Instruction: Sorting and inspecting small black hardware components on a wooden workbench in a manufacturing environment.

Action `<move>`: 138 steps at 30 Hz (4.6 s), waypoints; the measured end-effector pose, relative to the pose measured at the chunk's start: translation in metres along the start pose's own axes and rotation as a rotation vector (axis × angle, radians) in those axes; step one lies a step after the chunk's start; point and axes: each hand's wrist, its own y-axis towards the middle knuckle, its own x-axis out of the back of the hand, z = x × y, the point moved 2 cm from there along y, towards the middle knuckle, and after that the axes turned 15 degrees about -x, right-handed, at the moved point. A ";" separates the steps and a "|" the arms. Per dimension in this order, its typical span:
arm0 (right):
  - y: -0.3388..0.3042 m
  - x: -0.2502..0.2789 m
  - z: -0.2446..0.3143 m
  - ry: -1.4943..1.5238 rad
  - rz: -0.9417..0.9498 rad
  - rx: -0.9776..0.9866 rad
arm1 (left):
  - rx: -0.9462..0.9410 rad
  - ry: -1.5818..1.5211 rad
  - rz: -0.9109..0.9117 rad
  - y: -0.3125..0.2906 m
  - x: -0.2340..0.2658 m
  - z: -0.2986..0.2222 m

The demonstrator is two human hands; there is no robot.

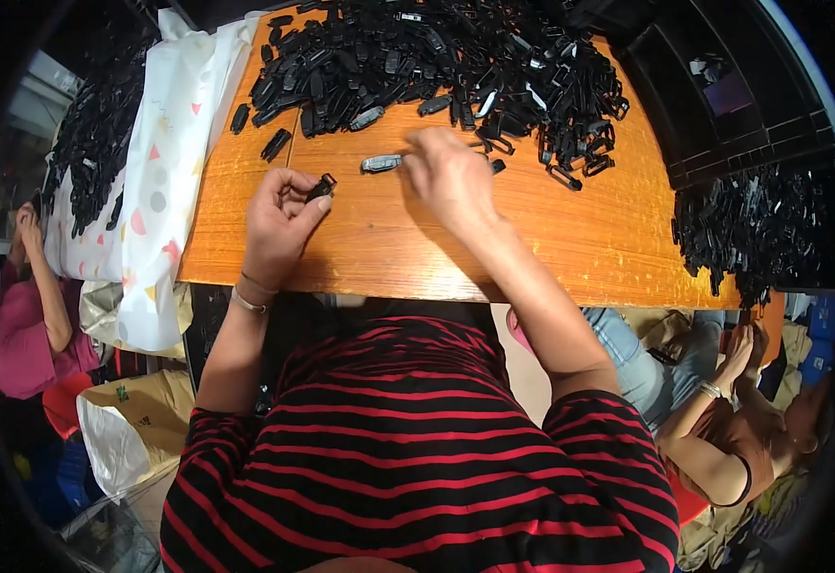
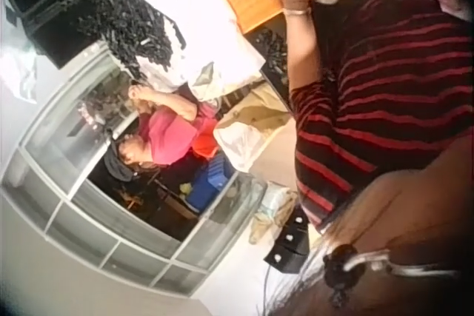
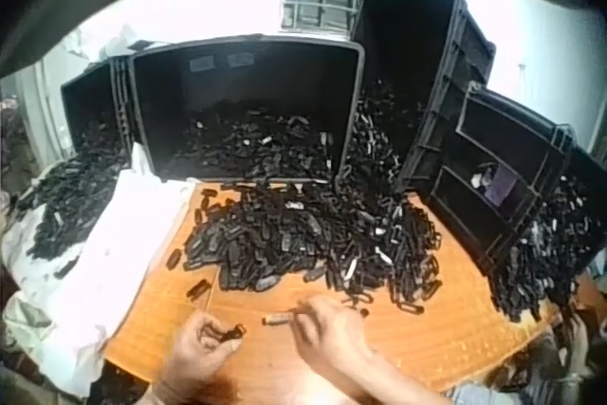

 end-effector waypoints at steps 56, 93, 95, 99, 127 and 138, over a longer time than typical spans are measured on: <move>-0.025 -0.014 0.050 0.385 0.096 -0.034 | 0.084 -0.346 -0.034 0.000 -0.026 0.000; 0.017 0.033 -0.018 -0.352 0.130 0.107 | -0.352 0.659 0.198 0.044 -0.055 0.006; 0.025 0.026 -0.023 -0.456 0.191 0.281 | -0.281 0.854 0.326 0.048 -0.059 0.011; 0.037 0.025 -0.027 -0.539 0.307 0.293 | -0.334 0.858 0.274 0.049 -0.059 0.013; -0.020 -0.019 0.029 1.071 0.209 -0.315 | 0.231 -0.614 -0.045 0.021 -0.040 0.004; -0.016 -0.021 0.024 1.590 0.438 -0.740 | 0.238 -0.786 -0.114 0.013 -0.045 0.005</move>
